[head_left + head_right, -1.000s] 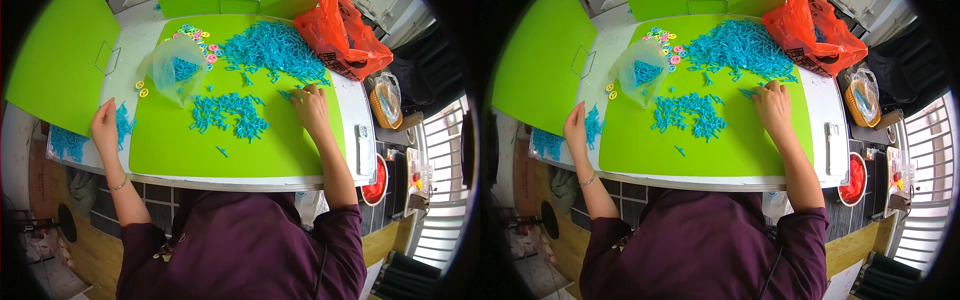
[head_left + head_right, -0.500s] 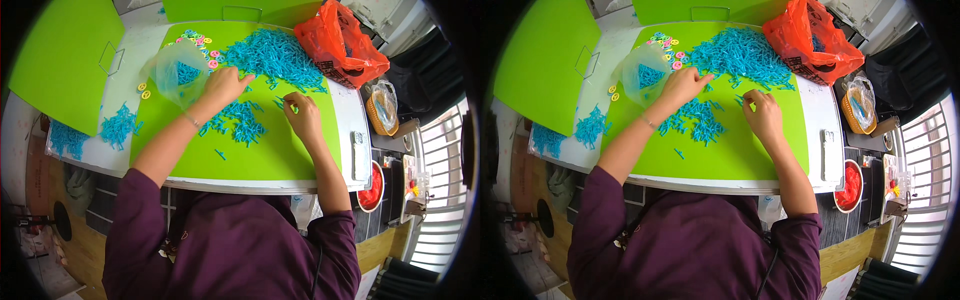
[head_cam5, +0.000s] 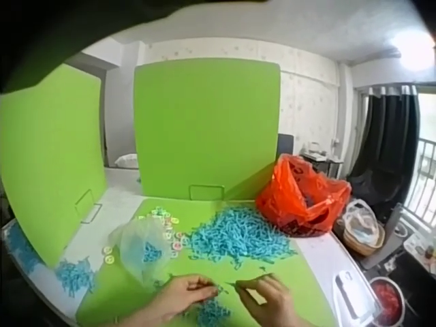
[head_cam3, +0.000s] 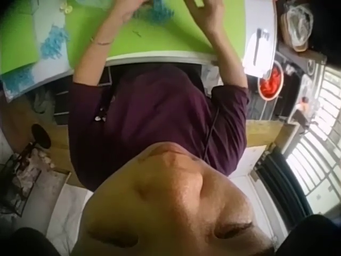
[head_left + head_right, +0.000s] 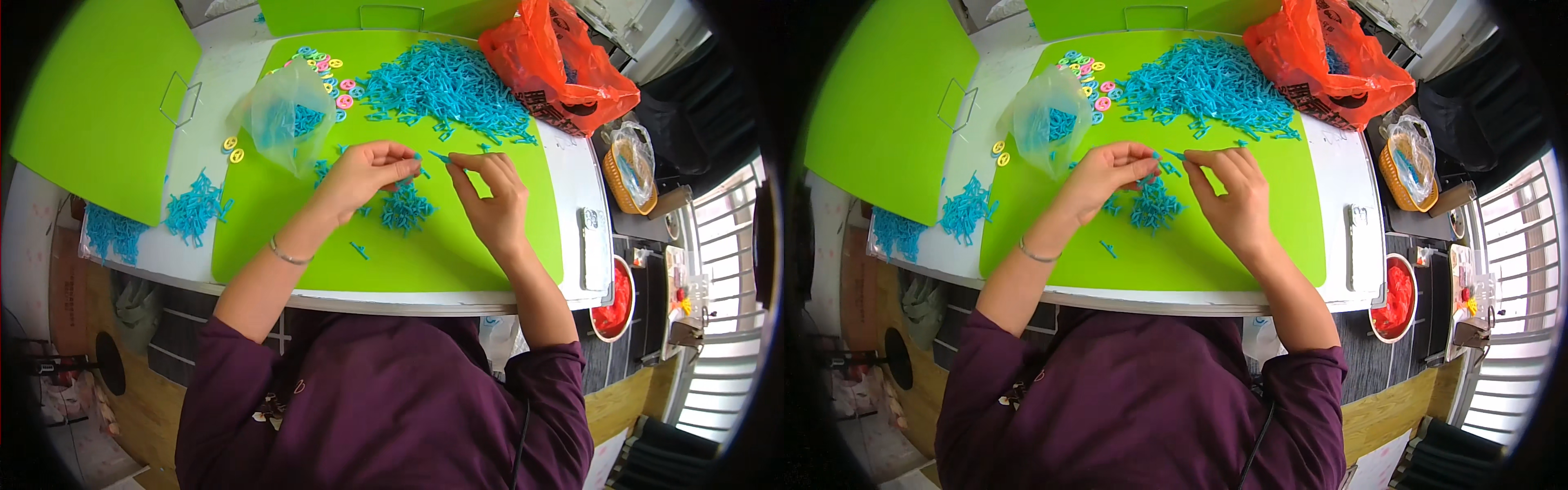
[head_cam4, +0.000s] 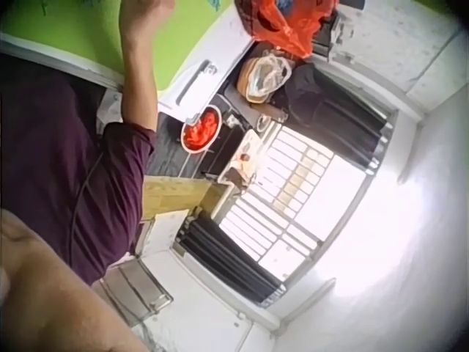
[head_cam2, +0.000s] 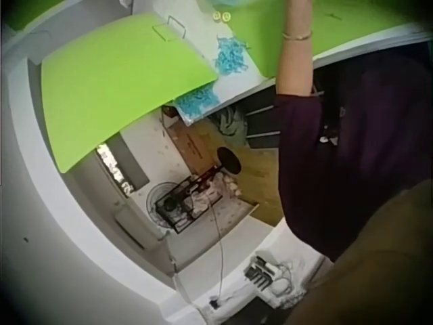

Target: Assemble small plastic toy components by hand at a workstation.

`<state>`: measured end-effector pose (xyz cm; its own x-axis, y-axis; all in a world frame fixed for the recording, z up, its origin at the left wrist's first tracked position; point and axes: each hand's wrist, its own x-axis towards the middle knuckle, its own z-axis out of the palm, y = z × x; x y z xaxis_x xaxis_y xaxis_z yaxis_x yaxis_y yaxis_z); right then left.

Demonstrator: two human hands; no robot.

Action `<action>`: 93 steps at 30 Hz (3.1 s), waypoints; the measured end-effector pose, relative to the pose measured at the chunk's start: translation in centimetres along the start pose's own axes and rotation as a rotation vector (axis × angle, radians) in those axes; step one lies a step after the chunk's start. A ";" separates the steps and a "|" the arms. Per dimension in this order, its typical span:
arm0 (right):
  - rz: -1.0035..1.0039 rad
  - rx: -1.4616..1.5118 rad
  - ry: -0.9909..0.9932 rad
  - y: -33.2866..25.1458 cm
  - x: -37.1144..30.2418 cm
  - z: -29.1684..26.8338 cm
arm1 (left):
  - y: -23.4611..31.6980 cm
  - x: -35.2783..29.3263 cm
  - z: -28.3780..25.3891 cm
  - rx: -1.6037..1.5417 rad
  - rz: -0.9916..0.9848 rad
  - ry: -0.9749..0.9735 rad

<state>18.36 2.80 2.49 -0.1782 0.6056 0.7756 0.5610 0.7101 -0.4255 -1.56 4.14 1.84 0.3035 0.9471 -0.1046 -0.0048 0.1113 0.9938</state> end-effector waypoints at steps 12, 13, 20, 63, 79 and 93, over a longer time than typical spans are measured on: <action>-0.104 -0.014 -0.060 -2.2 -0.5 0.1 | -1.9 -2.5 0.3 -0.578 -0.166 -0.033; -0.089 -0.004 -0.063 -2.3 -0.4 0.0 | -1.8 -2.6 0.3 -0.568 -0.151 -0.029; 0.413 0.388 -0.152 -2.8 -1.0 -0.3 | -2.0 -2.9 0.5 -0.498 0.049 -0.050; 0.798 0.890 -0.418 2.2 -0.8 1.7 | -2.6 -2.8 -0.3 -0.351 -0.033 -0.066; 0.992 1.281 -0.470 0.6 -1.4 1.8 | -2.6 -2.9 0.0 -0.293 0.011 -0.028; 1.018 1.206 -0.502 0.6 -1.0 1.2 | -2.6 -2.8 0.0 -0.210 0.067 -0.038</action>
<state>17.95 3.08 0.91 -0.5148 0.8448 -0.1458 -0.2633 -0.3177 -0.9109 -2.42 1.17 -0.43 0.3315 0.9428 -0.0334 -0.2234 0.1128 0.9682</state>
